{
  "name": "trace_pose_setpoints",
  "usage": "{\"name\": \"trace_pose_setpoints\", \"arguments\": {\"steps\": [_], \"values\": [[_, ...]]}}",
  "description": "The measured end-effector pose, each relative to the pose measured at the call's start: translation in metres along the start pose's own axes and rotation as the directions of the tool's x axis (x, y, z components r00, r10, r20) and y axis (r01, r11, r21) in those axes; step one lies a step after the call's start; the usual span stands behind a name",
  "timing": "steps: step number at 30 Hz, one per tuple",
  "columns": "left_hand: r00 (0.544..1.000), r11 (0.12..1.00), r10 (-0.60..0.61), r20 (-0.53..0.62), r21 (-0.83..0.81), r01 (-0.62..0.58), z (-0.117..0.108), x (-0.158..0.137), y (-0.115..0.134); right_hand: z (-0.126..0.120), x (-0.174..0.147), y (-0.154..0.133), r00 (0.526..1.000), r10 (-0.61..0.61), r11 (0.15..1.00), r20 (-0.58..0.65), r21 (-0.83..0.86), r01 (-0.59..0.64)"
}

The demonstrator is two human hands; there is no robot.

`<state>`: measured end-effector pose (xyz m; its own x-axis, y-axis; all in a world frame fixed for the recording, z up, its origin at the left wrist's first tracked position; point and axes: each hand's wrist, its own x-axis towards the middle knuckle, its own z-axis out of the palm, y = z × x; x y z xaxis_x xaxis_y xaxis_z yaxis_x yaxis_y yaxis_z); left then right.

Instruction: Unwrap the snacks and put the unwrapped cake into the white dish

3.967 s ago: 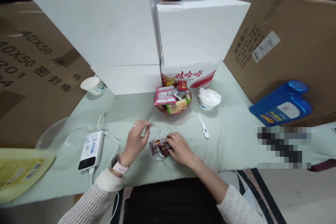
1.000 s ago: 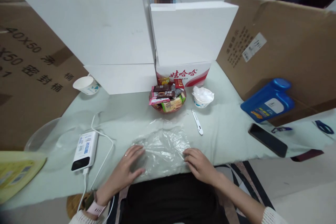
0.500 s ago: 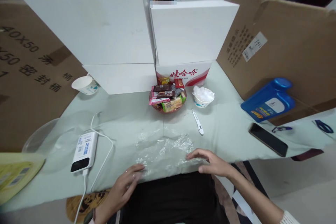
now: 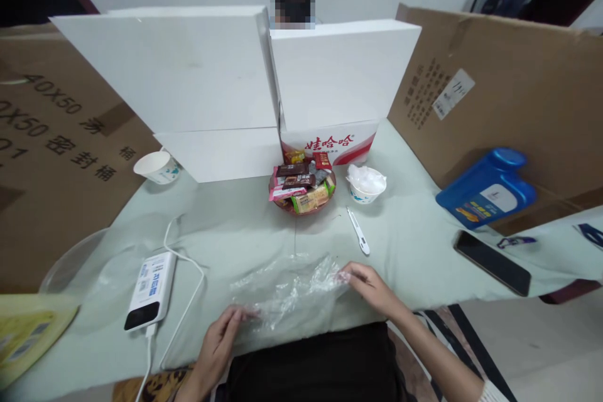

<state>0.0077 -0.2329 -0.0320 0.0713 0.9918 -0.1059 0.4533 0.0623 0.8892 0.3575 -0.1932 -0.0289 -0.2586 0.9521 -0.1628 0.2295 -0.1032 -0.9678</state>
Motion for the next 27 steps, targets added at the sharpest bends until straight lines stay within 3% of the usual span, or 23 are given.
{"name": "trace_pose_setpoints", "arguments": {"steps": [4, 8, 14, 18, 23, 25, 27], "values": [[0.984, 0.987, -0.129, -0.122, -0.109, 0.116, 0.006, 0.015, 0.005, 0.012, 0.028, 0.010, 0.996, 0.072, 0.996, -0.054, 0.065, -0.068], [0.936, 0.958, -0.267, -0.230, -0.171, 0.232, 0.005, 0.026, 0.003, 0.030, 0.042, 0.025, 0.976, 0.171, 0.975, -0.133, 0.166, -0.148], [0.913, 0.941, -0.338, -0.227, -0.070, 0.330, 0.000, 0.033, -0.006, 0.040, 0.038, 0.032, 0.961, 0.091, 0.991, -0.260, -0.073, -0.114], [0.925, 0.951, -0.287, -0.251, 0.041, 0.306, -0.001, 0.033, -0.014, 0.038, 0.034, 0.037, 0.952, -0.007, 0.936, -0.307, -0.338, -0.102], [0.955, 0.962, -0.162, -0.249, 0.176, 0.209, -0.004, 0.036, -0.024, 0.038, 0.031, 0.044, 0.958, -0.056, 0.798, -0.281, -0.589, -0.126], [0.947, 0.953, -0.019, -0.319, 0.280, 0.114, -0.009, 0.035, -0.024, 0.035, 0.029, 0.044, 0.954, -0.103, 0.740, -0.283, -0.662, -0.117], [0.901, 0.899, 0.206, -0.381, 0.437, -0.021, -0.012, 0.031, -0.019, 0.031, 0.026, 0.039, 0.927, -0.206, 0.674, -0.312, -0.732, -0.097]]}}
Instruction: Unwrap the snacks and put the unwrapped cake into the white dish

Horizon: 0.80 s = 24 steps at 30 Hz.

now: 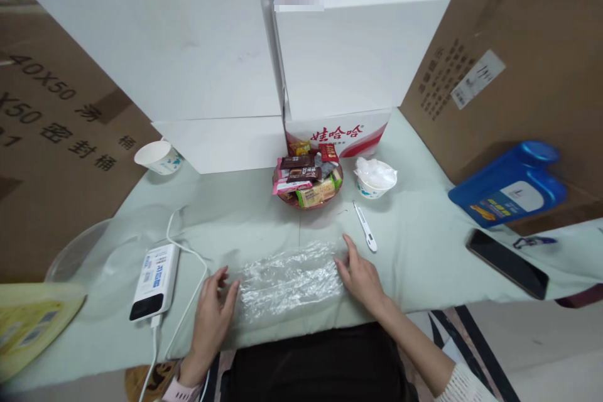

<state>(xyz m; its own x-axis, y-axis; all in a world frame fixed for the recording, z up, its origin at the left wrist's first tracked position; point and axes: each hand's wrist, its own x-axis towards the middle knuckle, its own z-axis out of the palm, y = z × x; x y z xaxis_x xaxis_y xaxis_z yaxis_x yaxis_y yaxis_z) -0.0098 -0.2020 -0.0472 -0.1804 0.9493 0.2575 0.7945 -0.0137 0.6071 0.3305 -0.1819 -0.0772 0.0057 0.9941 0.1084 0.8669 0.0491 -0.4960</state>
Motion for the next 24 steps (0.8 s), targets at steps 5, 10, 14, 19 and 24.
{"name": "trace_pose_setpoints", "arguments": {"steps": [5, 10, 14, 19, 24], "values": [[0.878, 0.870, 0.476, 0.048, 0.121, -0.478, 0.010, -0.024, 0.034, -0.012, -0.011, -0.022, 0.941, -0.297, 0.952, -0.159, -0.127, 0.279], [0.824, 0.827, 0.479, 0.303, 0.158, -0.539, 0.058, -0.048, 0.060, 0.015, -0.025, -0.043, 0.830, -0.526, 0.832, 0.186, -0.091, 0.547], [0.883, 0.850, 0.333, 0.331, 0.299, -0.433, 0.065, -0.046, 0.029, 0.032, -0.026, -0.022, 0.861, -0.405, 0.883, 0.308, -0.111, 0.456], [0.854, 0.821, 0.360, 0.375, 0.307, -0.481, 0.039, -0.034, -0.008, 0.020, -0.030, -0.002, 0.846, -0.428, 0.887, 0.320, -0.033, 0.461], [0.850, 0.813, 0.426, 0.310, 0.281, -0.510, 0.024, -0.042, 0.023, -0.010, -0.038, 0.015, 0.802, -0.542, 0.836, 0.250, 0.060, 0.546]]}}
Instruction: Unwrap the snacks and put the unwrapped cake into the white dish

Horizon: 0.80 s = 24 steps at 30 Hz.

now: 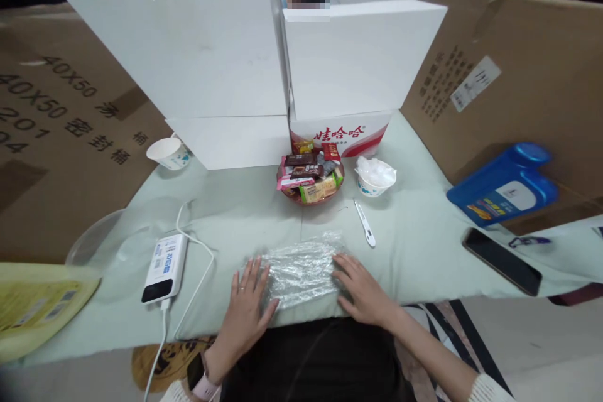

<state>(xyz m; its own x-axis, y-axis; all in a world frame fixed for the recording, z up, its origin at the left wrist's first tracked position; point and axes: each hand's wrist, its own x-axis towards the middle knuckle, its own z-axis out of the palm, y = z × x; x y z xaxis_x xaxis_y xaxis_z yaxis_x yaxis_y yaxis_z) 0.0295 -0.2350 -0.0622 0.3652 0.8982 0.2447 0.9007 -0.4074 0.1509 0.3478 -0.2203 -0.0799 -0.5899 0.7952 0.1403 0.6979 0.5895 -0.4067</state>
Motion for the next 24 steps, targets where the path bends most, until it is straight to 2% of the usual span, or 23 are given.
{"name": "trace_pose_setpoints", "arguments": {"steps": [3, 5, 7, 9, 13, 16, 20, 24], "values": [[0.995, 0.992, 0.098, -0.021, -0.083, -0.099, -0.006, -0.007, 0.040, -0.006, -0.011, 0.009, 0.996, 0.026, 1.000, -0.089, -0.013, -0.028], [0.990, 0.977, 0.139, 0.003, -0.164, -0.137, -0.003, -0.012, 0.067, -0.005, -0.013, 0.007, 0.987, 0.048, 0.998, -0.154, -0.039, -0.055], [0.989, 0.969, 0.146, 0.035, -0.209, -0.135, 0.005, -0.014, 0.087, -0.003, -0.014, -0.005, 0.977, 0.065, 0.995, -0.201, -0.061, -0.078], [0.989, 0.971, 0.138, 0.049, -0.205, -0.125, 0.015, -0.011, 0.098, -0.003, -0.015, -0.027, 0.975, 0.073, 0.994, -0.211, -0.061, -0.088], [0.990, 0.979, 0.134, 0.051, -0.162, -0.124, 0.024, -0.006, 0.094, -0.009, -0.020, -0.075, 0.990, 0.054, 0.997, -0.131, 0.063, -0.046], [0.983, 0.973, 0.180, 0.043, -0.151, -0.172, 0.018, -0.012, 0.089, -0.017, -0.019, -0.094, 0.997, 0.036, 0.981, -0.073, 0.194, -0.022], [0.983, 0.967, 0.182, -0.011, -0.178, -0.181, 0.005, -0.025, 0.094, -0.033, -0.013, -0.102, 0.997, 0.029, 0.962, -0.072, 0.273, -0.008], [0.996, 0.934, 0.091, -0.011, -0.345, -0.089, -0.002, -0.027, 0.087, -0.049, -0.017, -0.088, 0.989, -0.120, 0.903, 0.092, 0.423, 0.070]]}}
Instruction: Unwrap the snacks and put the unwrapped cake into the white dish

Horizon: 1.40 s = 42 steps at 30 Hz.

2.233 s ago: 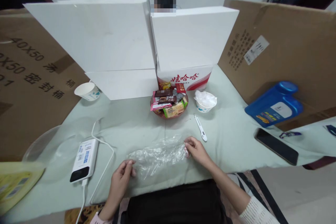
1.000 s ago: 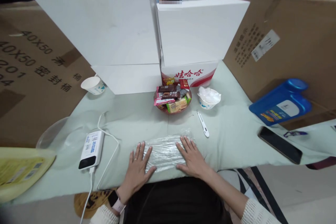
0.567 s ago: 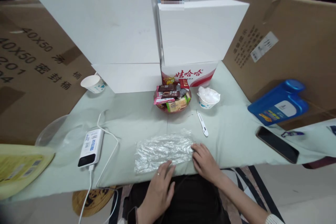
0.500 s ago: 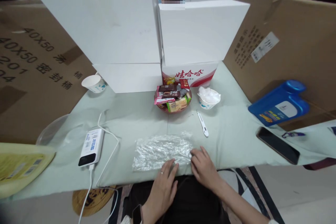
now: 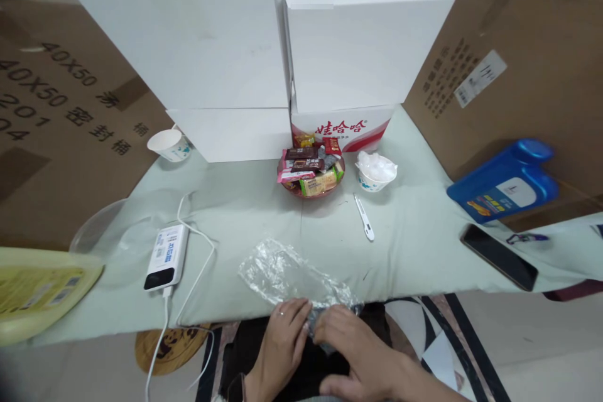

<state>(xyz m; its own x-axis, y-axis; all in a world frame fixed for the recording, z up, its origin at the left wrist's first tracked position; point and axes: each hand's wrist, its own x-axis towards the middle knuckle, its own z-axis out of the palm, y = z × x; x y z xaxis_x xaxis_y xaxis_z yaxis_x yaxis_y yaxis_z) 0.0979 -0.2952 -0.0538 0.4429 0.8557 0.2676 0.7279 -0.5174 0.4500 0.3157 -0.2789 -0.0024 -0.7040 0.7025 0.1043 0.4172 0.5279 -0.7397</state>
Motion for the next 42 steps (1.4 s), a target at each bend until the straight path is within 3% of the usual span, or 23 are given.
{"name": "trace_pose_setpoints", "arguments": {"steps": [3, 5, 8, 13, 18, 20, 22, 24, 27, 32, 35, 38, 42], "values": [[1.000, 0.987, 0.006, 0.014, -0.161, -0.003, -0.006, 0.000, -0.016, -0.007, -0.010, 0.031, 0.997, 0.031, 0.992, 0.071, -0.124, -0.022], [0.998, 0.964, 0.063, 0.025, -0.260, -0.055, -0.011, 0.000, -0.027, -0.004, -0.013, 0.057, 0.996, 0.084, 0.973, 0.035, -0.219, -0.074], [0.988, 0.925, 0.151, 0.025, -0.355, -0.133, -0.017, -0.002, -0.037, 0.006, -0.006, 0.081, 0.999, 0.038, 0.960, -0.037, -0.275, -0.047], [0.984, 0.938, 0.178, 0.023, -0.306, -0.162, -0.022, -0.009, -0.042, 0.013, 0.010, 0.060, 0.990, -0.089, 0.965, -0.113, -0.256, 0.058], [0.982, 0.937, 0.180, 0.063, -0.313, -0.152, -0.015, -0.016, -0.041, 0.004, 0.006, 0.039, 0.997, -0.042, 0.996, -0.069, -0.080, 0.037], [0.989, 0.918, 0.112, 0.097, -0.390, -0.066, -0.015, -0.013, -0.038, 0.004, 0.007, 0.041, 0.993, 0.075, 0.996, -0.087, 0.050, -0.071], [0.992, 0.869, -0.041, 0.120, -0.485, 0.095, -0.017, -0.007, -0.035, 0.007, 0.013, 0.046, 0.959, 0.238, 0.962, -0.152, 0.173, -0.211], [0.965, 0.784, -0.233, 0.120, -0.564, 0.259, -0.021, 0.003, -0.033, 0.013, 0.024, 0.051, 0.885, 0.402, 0.900, -0.235, 0.281, -0.335], [0.869, 0.650, -0.481, 0.119, -0.617, 0.444, -0.025, 0.017, -0.033, 0.022, 0.046, 0.056, 0.759, 0.571, 0.802, -0.312, 0.409, -0.435], [0.695, 0.425, -0.695, 0.185, -0.673, 0.605, -0.020, 0.029, -0.037, 0.035, 0.075, 0.060, 0.718, 0.561, 0.810, -0.412, 0.454, -0.372], [0.655, 0.336, -0.714, 0.247, -0.700, 0.630, -0.017, 0.028, -0.038, 0.041, 0.080, 0.064, 0.710, 0.570, 0.809, -0.413, 0.431, -0.399], [0.672, 0.383, -0.708, 0.217, -0.682, 0.624, -0.016, 0.026, -0.037, 0.046, 0.079, 0.069, 0.723, 0.542, 0.840, -0.427, 0.277, -0.466], [0.723, 0.556, -0.678, 0.128, -0.555, 0.619, -0.012, 0.022, -0.042, 0.051, 0.078, 0.073, 0.783, 0.445, 0.864, -0.435, -0.021, -0.503]]}}
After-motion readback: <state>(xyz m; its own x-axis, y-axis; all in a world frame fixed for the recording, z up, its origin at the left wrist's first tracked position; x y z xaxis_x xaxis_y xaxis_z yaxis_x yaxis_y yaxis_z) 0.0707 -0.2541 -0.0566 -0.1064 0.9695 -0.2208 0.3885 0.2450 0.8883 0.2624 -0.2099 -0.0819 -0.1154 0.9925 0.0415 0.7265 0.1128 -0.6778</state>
